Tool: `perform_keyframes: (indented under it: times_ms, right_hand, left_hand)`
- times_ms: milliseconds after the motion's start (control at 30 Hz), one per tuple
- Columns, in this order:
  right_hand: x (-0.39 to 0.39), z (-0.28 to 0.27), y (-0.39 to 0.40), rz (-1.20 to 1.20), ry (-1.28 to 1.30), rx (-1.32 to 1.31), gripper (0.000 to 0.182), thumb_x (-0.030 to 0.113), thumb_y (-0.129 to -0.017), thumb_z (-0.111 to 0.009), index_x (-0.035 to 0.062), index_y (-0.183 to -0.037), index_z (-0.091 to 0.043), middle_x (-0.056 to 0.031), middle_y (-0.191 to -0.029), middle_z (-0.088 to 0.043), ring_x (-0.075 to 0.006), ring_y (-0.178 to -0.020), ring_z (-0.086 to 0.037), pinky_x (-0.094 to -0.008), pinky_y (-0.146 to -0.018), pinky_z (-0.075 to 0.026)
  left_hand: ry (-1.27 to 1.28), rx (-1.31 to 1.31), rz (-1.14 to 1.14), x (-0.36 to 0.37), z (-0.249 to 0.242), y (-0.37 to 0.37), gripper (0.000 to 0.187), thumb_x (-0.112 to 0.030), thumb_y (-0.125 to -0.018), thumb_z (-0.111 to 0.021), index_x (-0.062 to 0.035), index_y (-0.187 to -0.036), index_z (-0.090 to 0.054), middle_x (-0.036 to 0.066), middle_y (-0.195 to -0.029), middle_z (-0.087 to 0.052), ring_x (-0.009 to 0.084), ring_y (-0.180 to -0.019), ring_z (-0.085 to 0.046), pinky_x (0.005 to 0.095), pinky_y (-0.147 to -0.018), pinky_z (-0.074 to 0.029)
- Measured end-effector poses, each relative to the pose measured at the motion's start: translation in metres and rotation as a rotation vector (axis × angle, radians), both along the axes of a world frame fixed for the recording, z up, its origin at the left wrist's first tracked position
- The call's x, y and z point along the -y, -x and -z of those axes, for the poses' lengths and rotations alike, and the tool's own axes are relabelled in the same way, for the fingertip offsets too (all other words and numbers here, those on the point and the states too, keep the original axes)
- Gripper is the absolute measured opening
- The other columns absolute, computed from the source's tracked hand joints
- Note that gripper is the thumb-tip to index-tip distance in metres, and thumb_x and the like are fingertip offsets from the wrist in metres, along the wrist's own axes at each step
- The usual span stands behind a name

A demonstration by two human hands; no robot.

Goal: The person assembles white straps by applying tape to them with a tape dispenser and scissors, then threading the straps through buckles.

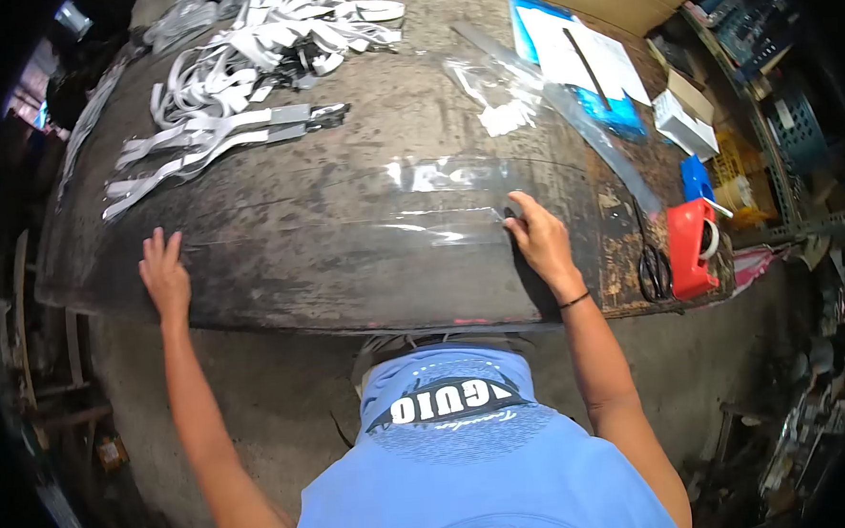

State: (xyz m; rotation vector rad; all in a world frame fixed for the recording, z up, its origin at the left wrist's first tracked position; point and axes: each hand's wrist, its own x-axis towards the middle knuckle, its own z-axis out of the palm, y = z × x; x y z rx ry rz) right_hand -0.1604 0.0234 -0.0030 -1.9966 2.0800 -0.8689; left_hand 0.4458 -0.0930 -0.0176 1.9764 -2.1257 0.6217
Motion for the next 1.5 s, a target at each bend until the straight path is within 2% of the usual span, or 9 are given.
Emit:
perform_keyframes:
  times_ms: [233,400,500,633,967,1133,1300,1367,1500]
  right_hand:
    - [-0.007,-0.003,-0.003,0.048,-0.018,-0.053,0.045,0.017,-0.081,-0.071,0.0143,-0.123,-0.056,-0.0106,-0.096,-0.062,-0.0338,-0.085,-0.063,-0.0419,-0.07,-0.052]
    - [0.0,-0.016,-0.007,0.058,0.022,-0.151,0.044,0.014,-0.083,-0.069,0.0086,-0.124,-0.056,-0.0179,-0.117,-0.053,-0.036,-0.108,-0.053,-0.0432,-0.089,-0.046]
    - [0.005,-0.012,-0.003,0.017,0.124,-0.185,0.046,0.014,-0.084,-0.069,0.0055,-0.127,-0.055,-0.0203,-0.132,-0.048,-0.0389,-0.122,-0.045,-0.045,-0.104,-0.036]
    - [0.022,-0.017,-0.008,-0.077,0.061,-0.282,0.059,0.025,-0.089,-0.064,0.0098,-0.141,-0.043,-0.0194,-0.151,-0.031,-0.0411,-0.139,-0.027,-0.0537,-0.111,-0.024]
    - [0.036,-0.004,-0.005,-0.054,-0.324,-0.326,0.063,0.041,-0.095,-0.05,0.0107,-0.147,-0.035,-0.0173,-0.155,-0.027,-0.0406,-0.143,-0.019,-0.0597,-0.114,-0.01]
    - [0.032,0.007,0.008,-0.02,-0.095,-0.024,0.062,0.048,-0.098,-0.041,0.0073,-0.145,-0.038,-0.0191,-0.155,-0.026,-0.0391,-0.145,-0.018,-0.0517,-0.117,-0.01]
    - [0.032,0.006,0.007,-0.008,-0.087,-0.028,0.06,0.049,-0.1,-0.036,0.0062,-0.142,-0.044,-0.0186,-0.152,-0.033,-0.037,-0.144,-0.023,-0.0501,-0.116,-0.013]
    - [0.031,0.005,0.008,-0.029,-0.135,-0.022,0.06,0.048,-0.098,-0.041,0.0056,-0.14,-0.045,-0.0201,-0.149,-0.035,-0.0397,-0.142,-0.023,-0.0533,-0.116,-0.012]
    - [0.032,0.002,0.006,-0.05,-0.143,-0.051,0.058,0.047,-0.098,-0.042,0.0042,-0.135,-0.049,-0.0199,-0.144,-0.041,-0.0411,-0.139,-0.027,-0.0562,-0.115,-0.013]
  left_hand:
    - [-0.282,0.066,-0.166,0.002,-0.001,-0.008,0.049,-0.005,-0.087,-0.049,-0.022,-0.133,-0.056,0.006,-0.149,-0.043,0.0318,-0.138,-0.036,0.0546,-0.108,-0.03]
    - [0.061,-0.065,-0.112,0.006,-0.028,0.005,0.048,-0.005,-0.078,-0.055,-0.0129,-0.125,-0.06,0.018,-0.14,-0.046,0.0354,-0.126,-0.044,0.0522,-0.097,-0.041]
    - [0.155,-0.319,0.09,0.022,-0.015,0.035,0.045,-0.025,-0.091,-0.055,-0.0136,-0.134,-0.052,0.021,-0.146,-0.039,0.0407,-0.136,-0.034,0.0554,-0.107,-0.032]
    - [-0.444,-0.287,-0.103,0.025,-0.014,0.098,0.068,-0.055,-0.097,-0.038,-0.0182,-0.152,-0.025,0.016,-0.159,-0.015,0.0371,-0.147,-0.011,0.0576,-0.115,-0.01]
    - [-0.518,-0.36,-0.07,0.052,-0.004,0.085,0.067,-0.057,-0.098,-0.031,-0.0205,-0.154,-0.022,0.014,-0.161,-0.012,0.0351,-0.148,-0.006,0.0553,-0.117,-0.004]
    - [0.081,-0.729,0.169,0.091,-0.023,0.105,0.045,-0.03,-0.093,-0.06,-0.0006,-0.127,-0.056,0.026,-0.137,-0.045,0.0401,-0.127,-0.044,0.0438,-0.106,-0.035]
    - [0.09,-1.29,0.149,0.198,-0.026,0.146,0.025,-0.025,-0.09,-0.063,-0.0003,-0.091,-0.069,0.009,-0.075,-0.065,0.0178,-0.07,-0.062,0.0332,-0.065,-0.05]
    - [0.011,-1.412,0.091,0.245,-0.031,0.167,0.027,-0.024,-0.095,-0.059,0.002,-0.1,-0.067,0.004,-0.079,-0.064,0.0088,-0.063,-0.059,0.024,-0.058,-0.05]
    - [0.077,-1.499,-0.102,0.337,-0.011,0.202,0.038,-0.033,-0.088,-0.064,0.0021,-0.104,-0.067,0.018,-0.098,-0.07,0.0272,-0.09,-0.067,0.0369,-0.078,-0.051]
